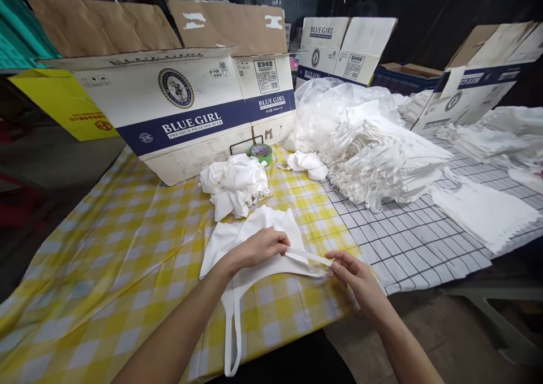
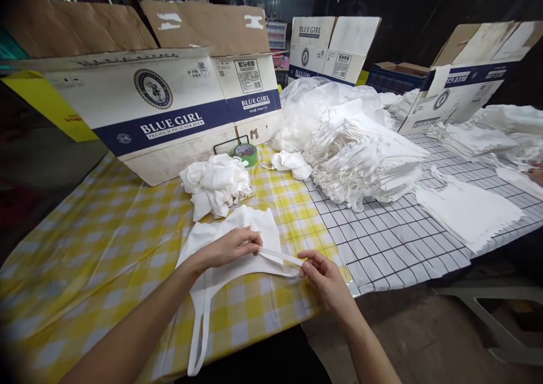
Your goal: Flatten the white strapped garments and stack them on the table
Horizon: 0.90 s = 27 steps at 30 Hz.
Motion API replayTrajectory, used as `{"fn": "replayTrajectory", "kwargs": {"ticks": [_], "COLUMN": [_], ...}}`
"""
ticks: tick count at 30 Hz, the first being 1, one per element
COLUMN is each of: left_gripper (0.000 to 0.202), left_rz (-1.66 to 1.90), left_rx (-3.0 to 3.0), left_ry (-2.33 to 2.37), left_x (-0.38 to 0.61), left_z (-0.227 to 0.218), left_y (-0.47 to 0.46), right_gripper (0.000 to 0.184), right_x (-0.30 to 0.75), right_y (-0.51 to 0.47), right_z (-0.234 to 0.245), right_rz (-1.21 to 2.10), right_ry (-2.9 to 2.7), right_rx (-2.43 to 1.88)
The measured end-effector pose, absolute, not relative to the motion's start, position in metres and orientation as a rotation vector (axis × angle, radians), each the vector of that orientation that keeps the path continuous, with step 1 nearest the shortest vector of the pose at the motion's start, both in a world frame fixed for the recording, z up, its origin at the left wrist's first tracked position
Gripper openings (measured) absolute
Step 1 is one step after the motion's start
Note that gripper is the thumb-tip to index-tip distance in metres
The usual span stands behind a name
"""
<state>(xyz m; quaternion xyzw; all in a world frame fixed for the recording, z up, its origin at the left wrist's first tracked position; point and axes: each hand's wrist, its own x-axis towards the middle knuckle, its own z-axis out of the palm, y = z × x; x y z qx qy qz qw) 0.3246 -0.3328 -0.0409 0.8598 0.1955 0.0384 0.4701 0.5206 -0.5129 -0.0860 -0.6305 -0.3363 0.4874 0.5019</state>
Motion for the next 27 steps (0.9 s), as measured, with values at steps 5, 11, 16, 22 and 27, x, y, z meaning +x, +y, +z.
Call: {"fn": "replayTrajectory", "kwargs": {"ticks": [5, 11, 16, 22, 27], "left_gripper": [0.021, 0.025, 0.025, 0.025, 0.025], "left_rz": [0.051, 0.098, 0.102, 0.122, 0.153], "left_rx": [2.03, 1.994, 1.99, 2.028, 2.007], "left_ry": [0.588, 0.748, 0.769, 0.756, 0.757], "left_x": [0.321, 0.306, 0.296, 0.293, 0.285], "left_z": [-0.031, -0.029, -0.025, -0.018, -0.018], "left_y": [-0.337, -0.341, -0.349, -0.355, -0.354], "right_gripper": [0.031, 0.029, 0.031, 0.028, 0.026], "right_x": [0.519, 0.511, 0.492, 0.461, 0.455], "right_y": [-0.511, -0.504, -0.487, -0.461, -0.45], "right_z": [-0.087, -0.081, -0.07, -0.059, -0.069], "right_rz": [1.211, 1.217, 1.068, 1.12, 1.162], "right_ry": [-0.803, -0.926, -1.105, -1.297, -1.284], "right_rx": [-1.494, -1.469, -1.516, -1.366, -1.418]}}
